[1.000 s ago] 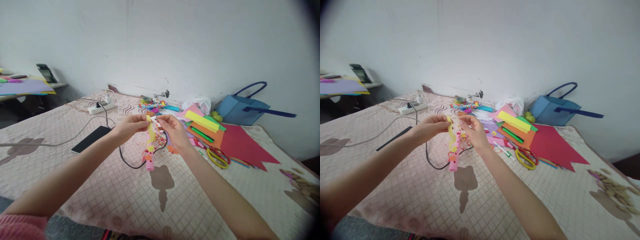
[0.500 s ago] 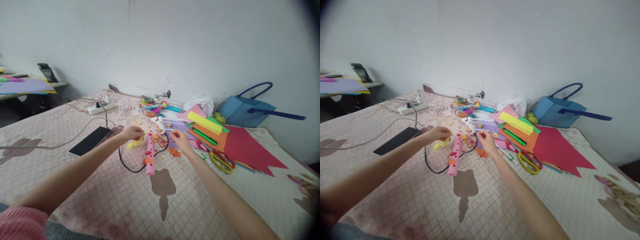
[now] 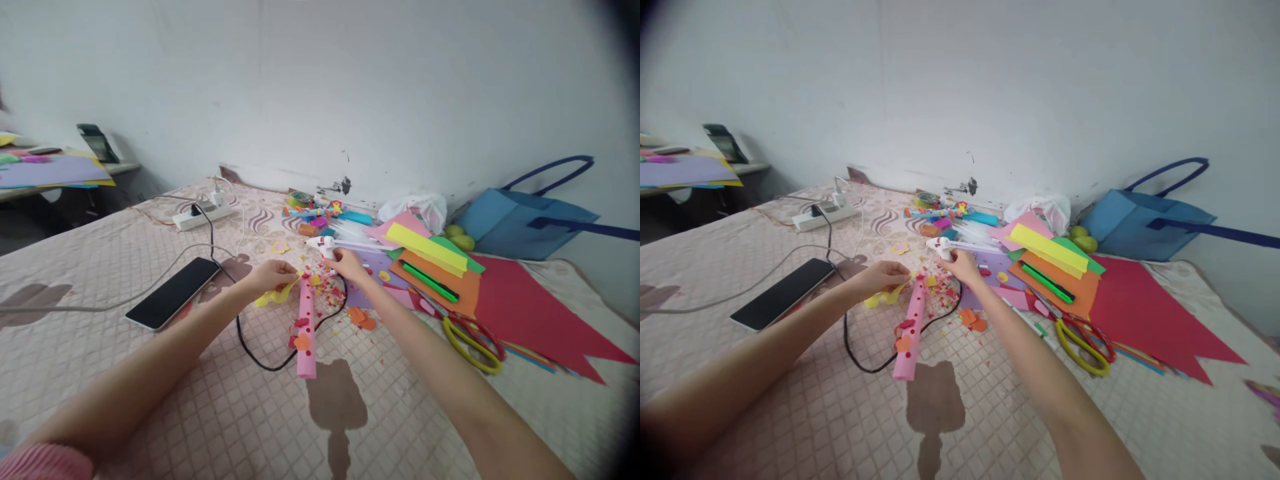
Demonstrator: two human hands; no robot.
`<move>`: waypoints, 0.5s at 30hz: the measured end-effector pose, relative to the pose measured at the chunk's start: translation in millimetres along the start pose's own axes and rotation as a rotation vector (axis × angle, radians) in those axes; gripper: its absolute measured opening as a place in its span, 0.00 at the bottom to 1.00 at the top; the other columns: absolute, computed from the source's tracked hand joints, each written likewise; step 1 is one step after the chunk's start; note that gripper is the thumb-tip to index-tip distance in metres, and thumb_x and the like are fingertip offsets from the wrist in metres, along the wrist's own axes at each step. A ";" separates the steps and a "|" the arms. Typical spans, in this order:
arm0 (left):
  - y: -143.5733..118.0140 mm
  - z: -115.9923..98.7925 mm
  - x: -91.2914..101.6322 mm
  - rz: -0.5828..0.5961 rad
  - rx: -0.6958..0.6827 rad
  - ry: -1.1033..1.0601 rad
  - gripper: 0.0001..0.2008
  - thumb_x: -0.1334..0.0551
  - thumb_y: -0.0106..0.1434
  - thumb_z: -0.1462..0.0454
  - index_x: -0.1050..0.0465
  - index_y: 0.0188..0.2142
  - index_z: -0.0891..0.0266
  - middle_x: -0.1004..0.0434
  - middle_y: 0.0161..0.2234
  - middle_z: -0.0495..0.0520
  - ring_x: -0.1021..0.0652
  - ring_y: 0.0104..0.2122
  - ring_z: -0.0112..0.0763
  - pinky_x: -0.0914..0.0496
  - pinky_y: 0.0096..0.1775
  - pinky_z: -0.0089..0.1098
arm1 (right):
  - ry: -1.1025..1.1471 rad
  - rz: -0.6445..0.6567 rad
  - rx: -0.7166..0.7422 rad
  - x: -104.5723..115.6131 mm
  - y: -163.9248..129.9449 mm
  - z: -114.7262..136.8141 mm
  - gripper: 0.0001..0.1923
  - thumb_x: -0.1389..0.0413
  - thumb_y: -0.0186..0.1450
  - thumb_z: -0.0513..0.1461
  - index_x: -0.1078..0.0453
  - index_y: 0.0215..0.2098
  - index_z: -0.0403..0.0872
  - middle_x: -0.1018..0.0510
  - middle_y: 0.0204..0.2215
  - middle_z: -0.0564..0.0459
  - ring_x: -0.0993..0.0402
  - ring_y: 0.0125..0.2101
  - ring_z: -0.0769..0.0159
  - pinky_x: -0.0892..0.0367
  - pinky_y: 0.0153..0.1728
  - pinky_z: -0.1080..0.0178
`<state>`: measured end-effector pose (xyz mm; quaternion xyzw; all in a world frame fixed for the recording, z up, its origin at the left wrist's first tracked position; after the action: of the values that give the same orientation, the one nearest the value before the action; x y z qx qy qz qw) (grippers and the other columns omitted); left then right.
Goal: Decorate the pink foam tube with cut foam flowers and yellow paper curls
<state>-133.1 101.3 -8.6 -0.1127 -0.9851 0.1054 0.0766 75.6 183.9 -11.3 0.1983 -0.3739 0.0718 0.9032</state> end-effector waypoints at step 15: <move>19.8 -5.6 7.7 0.074 -0.008 0.152 0.09 0.38 0.53 0.60 0.33 0.26 0.65 0.32 0.15 0.47 0.37 0.14 0.19 0.50 0.17 0.22 | 0.127 -0.016 0.004 4.5 -6.6 3.4 0.15 0.48 0.57 0.48 0.32 0.27 0.44 0.29 0.20 0.55 0.35 0.23 0.67 0.43 0.24 0.67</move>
<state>-135.4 123.1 -6.7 -0.1568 -0.9720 0.0954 0.1470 78.4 176.4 -8.0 0.1981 -0.3142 0.0776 0.9252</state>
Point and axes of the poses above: each hand's wrist, its own y-axis towards the middle knuckle, its own x-axis out of the back of the hand, z = x × y, the point moved 2 cm from there along y, towards the middle knuckle
